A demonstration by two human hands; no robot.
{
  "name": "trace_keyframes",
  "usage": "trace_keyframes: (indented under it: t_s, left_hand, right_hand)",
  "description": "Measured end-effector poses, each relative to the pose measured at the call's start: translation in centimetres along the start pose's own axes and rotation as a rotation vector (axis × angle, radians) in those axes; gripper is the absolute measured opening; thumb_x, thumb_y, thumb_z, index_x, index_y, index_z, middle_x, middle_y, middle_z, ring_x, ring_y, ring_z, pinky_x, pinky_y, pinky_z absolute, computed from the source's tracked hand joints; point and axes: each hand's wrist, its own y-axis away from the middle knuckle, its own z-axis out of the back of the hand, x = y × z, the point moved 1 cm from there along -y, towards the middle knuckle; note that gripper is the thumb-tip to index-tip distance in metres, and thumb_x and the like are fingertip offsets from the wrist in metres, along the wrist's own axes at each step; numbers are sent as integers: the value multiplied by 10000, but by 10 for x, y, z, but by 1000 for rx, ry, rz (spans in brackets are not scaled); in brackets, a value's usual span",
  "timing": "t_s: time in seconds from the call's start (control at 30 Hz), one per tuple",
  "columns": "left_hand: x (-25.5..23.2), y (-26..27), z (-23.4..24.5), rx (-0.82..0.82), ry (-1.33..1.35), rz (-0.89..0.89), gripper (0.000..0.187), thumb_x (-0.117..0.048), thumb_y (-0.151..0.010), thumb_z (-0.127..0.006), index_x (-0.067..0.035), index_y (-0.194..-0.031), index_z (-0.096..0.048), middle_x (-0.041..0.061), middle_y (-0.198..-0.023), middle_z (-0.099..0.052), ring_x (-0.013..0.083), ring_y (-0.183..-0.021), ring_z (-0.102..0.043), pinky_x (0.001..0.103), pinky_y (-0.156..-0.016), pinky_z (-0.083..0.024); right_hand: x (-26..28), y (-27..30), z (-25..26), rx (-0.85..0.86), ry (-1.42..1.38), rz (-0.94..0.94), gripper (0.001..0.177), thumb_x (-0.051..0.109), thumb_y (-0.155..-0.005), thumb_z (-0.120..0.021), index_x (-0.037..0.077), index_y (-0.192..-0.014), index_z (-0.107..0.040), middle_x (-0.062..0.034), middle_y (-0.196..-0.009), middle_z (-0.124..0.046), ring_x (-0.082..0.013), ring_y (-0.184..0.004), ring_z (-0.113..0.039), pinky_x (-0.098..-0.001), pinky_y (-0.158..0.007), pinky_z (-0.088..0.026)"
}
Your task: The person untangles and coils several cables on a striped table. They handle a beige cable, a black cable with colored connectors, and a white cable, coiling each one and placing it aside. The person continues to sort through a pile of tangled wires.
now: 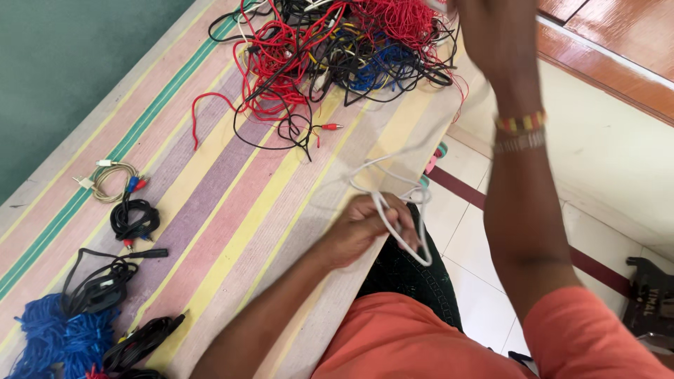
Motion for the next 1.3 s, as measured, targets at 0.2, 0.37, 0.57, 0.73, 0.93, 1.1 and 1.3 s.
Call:
trace_keyframes:
  t_s: [0.2,0.37,0.57,0.73,0.93,1.1,1.3]
  left_hand:
    - [-67,-19,-18,-484,-447,-220,196,-127,-1055,-597,36,-1076,-702,103,-928,-722,181,-821,-732,320,-770,-605]
    - [-81,-42,-21,-605,-451,-276,203,-127,-1052,-605,39,-1074,-722,92,-885,-726,149,-787,-720,292,-745,-602]
    - [-81,-43,-14,-605,-326,-179,238,-155,-1056,-612,57,-1024,-718,95,-857,-711,167,-767,-700,312,-731,-583]
    - [-80,-35,-3,-528,-187,-57,230,-159,-1086,-601,49,-1038,-687,40,-801,-590,157,-738,-602,307,-697,-512]
    - [-72,-38,-1,-409,-60,-235,194,-121,-1143,-514,20,-1091,-637,116,-1035,-623,217,-962,-631,364,-906,-539]
    - [-70,-47,1,-427,82,-359,222,-169,-1112,-443,12,-1118,-571,268,-1352,-613,387,-1291,-611,512,-1111,-515]
    - [-67,-61,4,-481,159,-461,224,-168,-1101,-420,-73,-1302,-444,293,-1344,-594,421,-1277,-584,520,-1101,-497]
  right_hand:
    - [35,104,11,-152,55,263,260,313,-1048,-701,124,-1204,-786,-201,-1390,-671,-351,-1153,-639,-447,-959,-489]
    - [62,166,-26,184,-1058,178,580,430,-997,-617,-12,-1370,-574,-153,-1390,-604,-227,-1341,-543,-396,-1141,-404]
    - [69,179,-62,157,-1528,-113,253,286,-1057,-589,36,-1017,-571,-127,-1160,-721,-200,-1116,-664,-382,-1043,-517]
    - [49,162,-61,38,-1867,-358,246,265,-1104,-522,51,-1001,-586,64,-673,-438,-64,-594,-416,-290,-624,-484]
    - [45,157,-61,56,-1588,-342,258,240,-1082,-545,14,-1016,-649,69,-625,-363,-26,-528,-294,-211,-463,-236]
    - [66,162,-69,135,-1294,-285,290,250,-1084,-519,14,-976,-648,37,-586,-450,-44,-486,-389,-217,-447,-328]
    - [90,164,-74,158,-1282,-189,272,241,-1099,-508,26,-982,-625,33,-641,-481,-48,-538,-426,-221,-496,-368]
